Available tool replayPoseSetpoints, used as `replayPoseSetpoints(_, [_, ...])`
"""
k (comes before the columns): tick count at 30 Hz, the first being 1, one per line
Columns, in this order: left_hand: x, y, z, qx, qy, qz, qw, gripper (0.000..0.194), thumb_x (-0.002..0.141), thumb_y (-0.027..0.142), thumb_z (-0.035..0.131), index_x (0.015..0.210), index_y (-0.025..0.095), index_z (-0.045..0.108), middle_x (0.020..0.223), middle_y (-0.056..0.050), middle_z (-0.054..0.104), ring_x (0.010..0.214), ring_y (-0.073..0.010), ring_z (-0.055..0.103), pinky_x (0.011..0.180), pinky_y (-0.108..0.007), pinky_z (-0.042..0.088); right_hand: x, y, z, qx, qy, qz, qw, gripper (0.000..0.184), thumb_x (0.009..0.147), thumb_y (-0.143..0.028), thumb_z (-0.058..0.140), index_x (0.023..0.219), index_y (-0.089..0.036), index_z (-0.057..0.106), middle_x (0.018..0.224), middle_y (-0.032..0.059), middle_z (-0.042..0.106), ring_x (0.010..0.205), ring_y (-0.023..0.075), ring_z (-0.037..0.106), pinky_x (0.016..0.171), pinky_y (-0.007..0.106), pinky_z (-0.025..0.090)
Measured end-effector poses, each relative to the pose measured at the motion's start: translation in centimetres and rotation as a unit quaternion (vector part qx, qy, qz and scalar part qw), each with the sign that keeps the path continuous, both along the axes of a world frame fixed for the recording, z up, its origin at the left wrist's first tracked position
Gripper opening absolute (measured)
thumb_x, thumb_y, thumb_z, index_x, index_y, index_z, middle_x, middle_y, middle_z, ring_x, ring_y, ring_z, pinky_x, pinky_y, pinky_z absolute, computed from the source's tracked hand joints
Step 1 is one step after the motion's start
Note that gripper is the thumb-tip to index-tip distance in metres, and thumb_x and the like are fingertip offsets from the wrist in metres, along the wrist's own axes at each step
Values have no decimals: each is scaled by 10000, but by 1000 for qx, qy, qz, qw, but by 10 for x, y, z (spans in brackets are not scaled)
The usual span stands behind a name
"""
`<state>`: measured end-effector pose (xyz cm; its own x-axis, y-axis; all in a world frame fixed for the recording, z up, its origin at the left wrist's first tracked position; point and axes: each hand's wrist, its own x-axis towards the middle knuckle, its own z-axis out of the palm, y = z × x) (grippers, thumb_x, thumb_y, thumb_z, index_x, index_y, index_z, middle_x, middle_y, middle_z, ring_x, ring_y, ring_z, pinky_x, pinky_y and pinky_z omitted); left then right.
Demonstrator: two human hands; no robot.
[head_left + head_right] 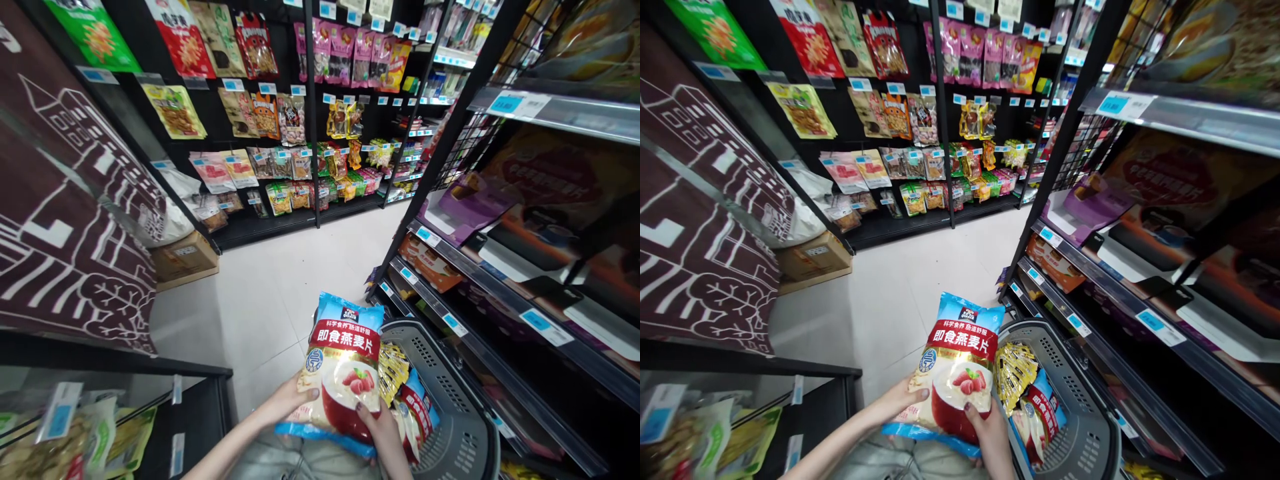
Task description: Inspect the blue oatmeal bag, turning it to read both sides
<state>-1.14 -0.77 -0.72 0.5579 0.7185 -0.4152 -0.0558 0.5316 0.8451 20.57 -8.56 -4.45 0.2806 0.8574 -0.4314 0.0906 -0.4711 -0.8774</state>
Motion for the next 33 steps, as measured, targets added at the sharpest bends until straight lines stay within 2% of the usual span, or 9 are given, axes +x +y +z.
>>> replayPoseSetpoints(4, [7, -4, 22, -78, -40, -19, 996, 626, 662, 441, 684, 1191, 157, 511, 1155, -129, 585, 1010, -295, 568, 903, -432, 414, 9, 9, 30, 8, -23, 34, 999, 570, 618, -545, 597, 1013, -134, 607, 970, 131, 661, 946, 310, 589, 793, 374, 461])
replayPoseSetpoints(7, [6, -12, 33, -87, 23, -21, 996, 601, 696, 480, 632, 1196, 169, 507, 1106, -118, 611, 1001, -285, 565, 895, -418, 415, 12, 17, 83, 15, -121, 70, 990, 486, 635, -533, 599, 995, -208, 621, 937, 112, 668, 925, 322, 589, 767, 382, 450])
replayPoseSetpoints(10, [8, -20, 48, -30, 154, 28, 987, 618, 662, 493, 657, 1172, 171, 519, 1111, -121, 596, 1057, -290, 516, 904, -397, 406, 1, 24, 142, 58, -271, 106, 955, 348, 588, -506, 646, 822, -247, 642, 683, 99, 647, 618, 292, 595, 565, 358, 413])
replayPoseSetpoints(13, [18, -27, 67, -52, 49, 56, 996, 696, 693, 598, 558, 1268, 234, 414, 1261, -111, 488, 1131, -296, 459, 849, -407, 441, -33, 27, 164, 131, -338, 86, 928, 318, 680, -461, 555, 845, -202, 637, 544, 101, 553, 423, 214, 485, 450, 329, 323])
replayPoseSetpoints(17, [24, -33, 70, -163, -107, 93, 976, 792, 592, 722, 530, 1195, 210, 497, 1101, -99, 608, 1081, -304, 514, 902, -421, 407, -113, 20, 127, 209, -311, 63, 925, 507, 825, -358, 241, 1042, -81, 606, 668, 232, 578, 509, 273, 522, 424, 358, 320])
replayPoseSetpoints(21, [-2, -31, 35, -260, -115, 115, 952, 675, 567, 602, 615, 1043, 124, 590, 907, -100, 682, 1026, -312, 557, 933, -403, 393, -156, 5, 98, 196, -373, 178, 889, 616, 764, -481, 358, 986, 31, 620, 686, 310, 587, 557, 370, 551, 473, 485, 377])
replayPoseSetpoints(24, [-29, -27, 9, -314, -146, 111, 932, 499, 591, 365, 635, 977, 50, 594, 826, -118, 695, 917, -289, 615, 918, -384, 405, -120, 11, 101, 224, -253, 332, 881, 486, 649, -579, 543, 845, -151, 662, 594, 143, 611, 526, 295, 553, 520, 425, 419])
replayPoseSetpoints(28, [-44, -18, -11, -351, -165, 94, 917, 449, 576, 248, 647, 955, 17, 578, 836, -155, 691, 903, -293, 626, 928, -394, 394, -48, 49, 73, 142, -251, 75, 955, 400, 781, -471, 450, 1028, -175, 554, 954, 131, 606, 904, 282, 554, 779, 397, 422])
replayPoseSetpoints(33, [-37, -11, -22, -268, -142, 184, 935, 435, 634, 365, 673, 955, 85, 588, 844, -119, 698, 936, -290, 618, 895, -379, 428, -34, 53, 5, 94, -153, 95, 979, 428, 714, -506, 516, 950, -154, 580, 1015, 148, 570, 991, 305, 509, 887, 439, 382])
